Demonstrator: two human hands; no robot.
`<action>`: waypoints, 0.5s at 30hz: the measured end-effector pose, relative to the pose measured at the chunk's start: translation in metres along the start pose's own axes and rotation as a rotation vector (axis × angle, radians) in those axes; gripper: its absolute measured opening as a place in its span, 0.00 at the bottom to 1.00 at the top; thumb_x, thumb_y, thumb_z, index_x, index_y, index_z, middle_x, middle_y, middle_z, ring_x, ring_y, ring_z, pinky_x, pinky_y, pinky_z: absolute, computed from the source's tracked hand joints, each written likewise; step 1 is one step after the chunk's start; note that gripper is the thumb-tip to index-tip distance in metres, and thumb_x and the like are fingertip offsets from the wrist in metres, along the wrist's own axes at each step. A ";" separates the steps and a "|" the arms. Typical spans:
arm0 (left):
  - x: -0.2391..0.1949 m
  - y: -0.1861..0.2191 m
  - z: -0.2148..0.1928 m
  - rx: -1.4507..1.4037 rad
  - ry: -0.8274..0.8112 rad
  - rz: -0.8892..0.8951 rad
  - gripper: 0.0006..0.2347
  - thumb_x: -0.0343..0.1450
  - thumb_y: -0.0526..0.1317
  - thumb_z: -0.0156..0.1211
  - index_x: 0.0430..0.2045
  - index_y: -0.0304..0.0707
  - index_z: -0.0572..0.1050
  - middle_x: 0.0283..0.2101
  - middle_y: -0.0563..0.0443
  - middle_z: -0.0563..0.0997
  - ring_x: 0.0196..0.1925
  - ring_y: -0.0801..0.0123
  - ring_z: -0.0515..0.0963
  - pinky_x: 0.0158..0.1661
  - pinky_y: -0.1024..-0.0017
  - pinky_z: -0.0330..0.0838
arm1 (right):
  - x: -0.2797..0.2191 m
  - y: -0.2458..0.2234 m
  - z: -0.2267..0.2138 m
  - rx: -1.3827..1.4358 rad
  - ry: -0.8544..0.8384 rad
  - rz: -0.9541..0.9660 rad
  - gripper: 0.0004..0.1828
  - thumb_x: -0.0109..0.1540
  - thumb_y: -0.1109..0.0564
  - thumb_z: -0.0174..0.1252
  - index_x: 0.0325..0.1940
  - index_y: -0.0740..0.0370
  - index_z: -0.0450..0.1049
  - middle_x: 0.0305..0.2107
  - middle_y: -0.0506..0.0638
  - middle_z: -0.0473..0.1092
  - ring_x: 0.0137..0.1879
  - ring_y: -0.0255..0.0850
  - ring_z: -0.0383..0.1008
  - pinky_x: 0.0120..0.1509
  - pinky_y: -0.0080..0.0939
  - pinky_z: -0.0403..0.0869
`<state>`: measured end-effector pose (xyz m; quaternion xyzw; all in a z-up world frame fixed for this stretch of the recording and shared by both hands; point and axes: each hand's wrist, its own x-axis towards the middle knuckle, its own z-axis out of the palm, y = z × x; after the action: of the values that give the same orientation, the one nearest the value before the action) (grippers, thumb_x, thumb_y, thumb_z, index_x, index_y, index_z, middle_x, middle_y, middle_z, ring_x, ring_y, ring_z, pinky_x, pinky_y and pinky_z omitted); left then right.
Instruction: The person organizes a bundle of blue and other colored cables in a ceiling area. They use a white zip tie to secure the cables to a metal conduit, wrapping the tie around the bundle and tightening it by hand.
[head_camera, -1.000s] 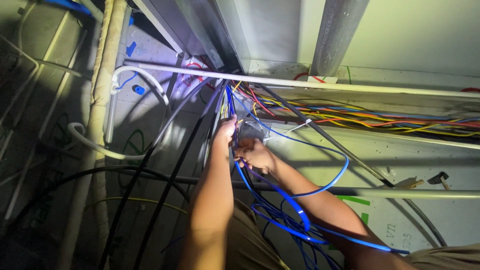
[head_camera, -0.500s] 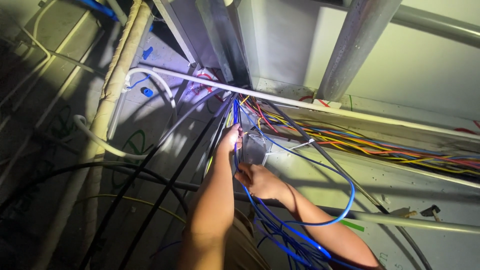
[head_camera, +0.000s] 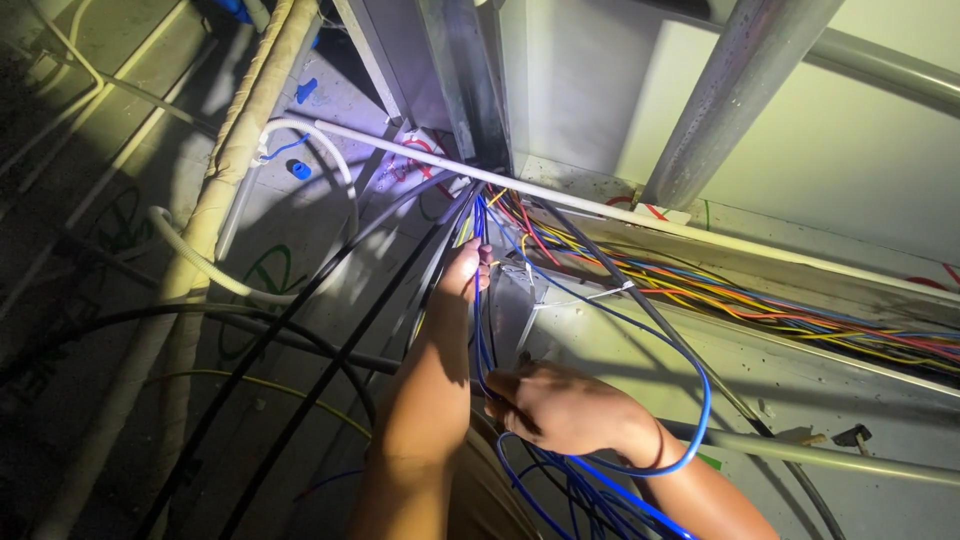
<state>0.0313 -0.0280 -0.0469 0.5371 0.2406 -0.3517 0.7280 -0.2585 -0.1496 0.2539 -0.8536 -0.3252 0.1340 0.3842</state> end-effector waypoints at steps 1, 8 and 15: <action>0.003 -0.001 -0.002 -0.003 -0.018 -0.001 0.15 0.79 0.55 0.45 0.30 0.48 0.71 0.19 0.63 0.69 0.10 0.83 0.56 0.12 0.80 0.44 | -0.004 -0.003 -0.003 -0.022 -0.011 -0.017 0.10 0.71 0.53 0.47 0.40 0.62 0.65 0.24 0.62 0.70 0.28 0.64 0.69 0.34 0.58 0.65; 0.007 0.001 -0.004 -0.088 0.079 0.002 0.10 0.74 0.50 0.59 0.22 0.55 0.72 0.17 0.65 0.73 0.13 0.81 0.66 0.16 0.79 0.53 | -0.023 -0.023 -0.031 0.105 -0.198 -0.433 0.17 0.74 0.49 0.42 0.40 0.65 0.62 0.28 0.60 0.64 0.29 0.63 0.66 0.32 0.57 0.64; 0.038 -0.013 -0.018 0.014 0.040 -0.089 0.13 0.75 0.55 0.60 0.28 0.52 0.71 0.23 0.66 0.72 0.15 0.86 0.66 0.12 0.82 0.53 | -0.010 0.042 -0.004 0.612 -0.409 -0.351 0.12 0.69 0.52 0.58 0.40 0.62 0.66 0.19 0.50 0.69 0.23 0.37 0.66 0.27 0.36 0.66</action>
<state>0.0463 -0.0225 -0.0878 0.5380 0.2764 -0.3744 0.7029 -0.2454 -0.1792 0.2251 -0.5872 -0.4806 0.3238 0.5651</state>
